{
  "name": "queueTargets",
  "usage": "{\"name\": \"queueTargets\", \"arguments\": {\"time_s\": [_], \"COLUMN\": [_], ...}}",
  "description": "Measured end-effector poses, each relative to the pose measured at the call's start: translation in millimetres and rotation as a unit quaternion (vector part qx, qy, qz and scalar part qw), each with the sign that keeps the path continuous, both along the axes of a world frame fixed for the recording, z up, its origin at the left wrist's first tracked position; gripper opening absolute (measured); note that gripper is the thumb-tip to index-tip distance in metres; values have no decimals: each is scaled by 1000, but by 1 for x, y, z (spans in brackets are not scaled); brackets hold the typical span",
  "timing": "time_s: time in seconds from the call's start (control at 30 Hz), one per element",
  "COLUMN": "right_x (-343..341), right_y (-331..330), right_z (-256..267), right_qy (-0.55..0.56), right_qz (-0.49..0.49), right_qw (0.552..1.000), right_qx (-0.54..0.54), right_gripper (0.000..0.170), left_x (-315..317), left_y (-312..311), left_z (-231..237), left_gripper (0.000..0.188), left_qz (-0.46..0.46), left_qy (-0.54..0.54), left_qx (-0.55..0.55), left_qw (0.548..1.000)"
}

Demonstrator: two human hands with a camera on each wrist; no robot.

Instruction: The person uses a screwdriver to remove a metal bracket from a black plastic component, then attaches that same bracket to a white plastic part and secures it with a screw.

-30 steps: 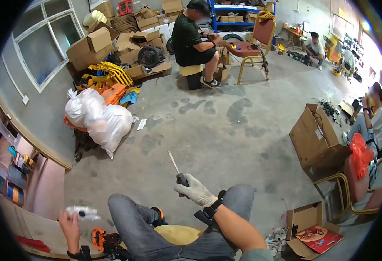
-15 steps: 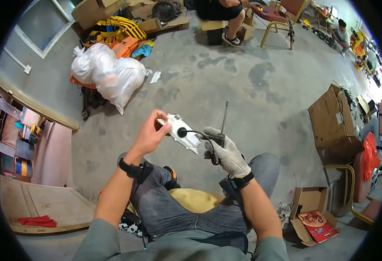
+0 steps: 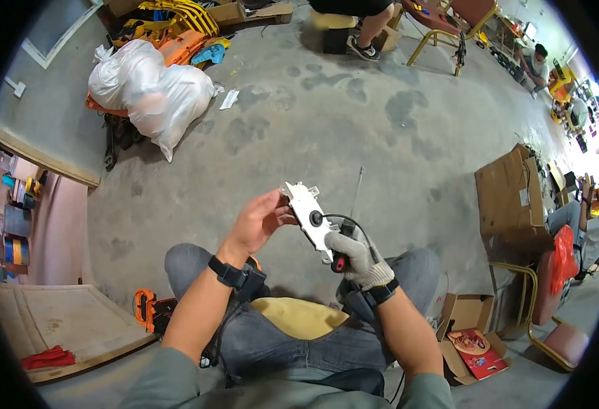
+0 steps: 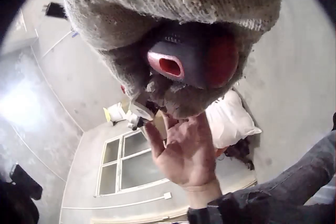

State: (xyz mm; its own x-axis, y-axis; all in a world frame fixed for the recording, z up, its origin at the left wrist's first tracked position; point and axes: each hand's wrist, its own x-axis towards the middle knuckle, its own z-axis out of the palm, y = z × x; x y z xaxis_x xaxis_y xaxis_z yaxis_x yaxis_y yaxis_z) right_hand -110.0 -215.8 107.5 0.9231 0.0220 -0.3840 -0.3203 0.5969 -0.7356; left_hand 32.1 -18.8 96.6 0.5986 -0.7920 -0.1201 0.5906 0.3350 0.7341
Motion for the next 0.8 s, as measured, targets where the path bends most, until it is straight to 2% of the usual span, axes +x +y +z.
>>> {"name": "queueTargets", "arguments": {"time_s": [0.03, 0.07, 0.13, 0.17, 0.27, 0.33, 0.4, 0.43, 0.47, 0.5, 0.53, 0.6, 0.63, 0.73, 0.8], "right_x": [-3, -3, -3, -2, -2, -1, 2, 5, 8, 10, 10, 6, 5, 6, 5], "right_y": [1, 2, 6, 9, 14, 16, 19, 21, 24, 26, 23, 13, 14, 14, 12], "right_z": [6, 5, 1, -1, -2, 0, 5, 6, 6, 7, 4, -4, -6, -3, -7], "right_qy": [30, 29, 31, 21, 2, 22, 62, 63, 65, 64, 64, 152, 162, 178, 159], "right_qz": [-15, -14, -4, 9, 34, 35, 25, 25, 17, 9, 9, 0, -40, -98, -105], "right_qw": [999, 999, 996, 996, 988, 988, 996, 996, 998, 996, 996, 984, 982, 976, 978], "right_qx": [19, 15, 79, 91, 151, 149, 56, 56, -6, -68, -67, -96, -86, -76, -80], "right_gripper": [46, 46, 48, 47, 43, 40, 37, 37, 35, 34, 34, 30, 28, 25, 23], "left_x": [0, -4, -15, -15, -18, -18, -16, -13, -12, -12, -11, -9, -9, -8, -6], "left_y": [-1, -2, -7, -7, -5, -3, -3, -2, -2, -2, -1, 0, 1, 1, 0], "left_z": [-6, -10, 4, 5, 12, 10, 6, 1, -3, 0, -4, -11, -10, 2, -4], "left_gripper": [51, 51, 52, 60, 68, 69, 69, 66, 64, 52, 52, 40, 40, 33, 34], "left_qz": [-41, -40, -97, -116, -98, -92, -87, -85, -82, -70, -70, -22, -22, 56, 74], "left_qy": [-44, -46, 2, -11, -12, -9, -7, 0, 7, 5, 5, 84, 83, 92, 71], "left_qx": [-17, -20, -49, -40, -62, -58, -52, -34, -16, -18, -16, -5, -5, 38, 51], "left_qw": [998, 998, 994, 992, 993, 994, 995, 996, 996, 997, 997, 996, 996, 993, 993]}}
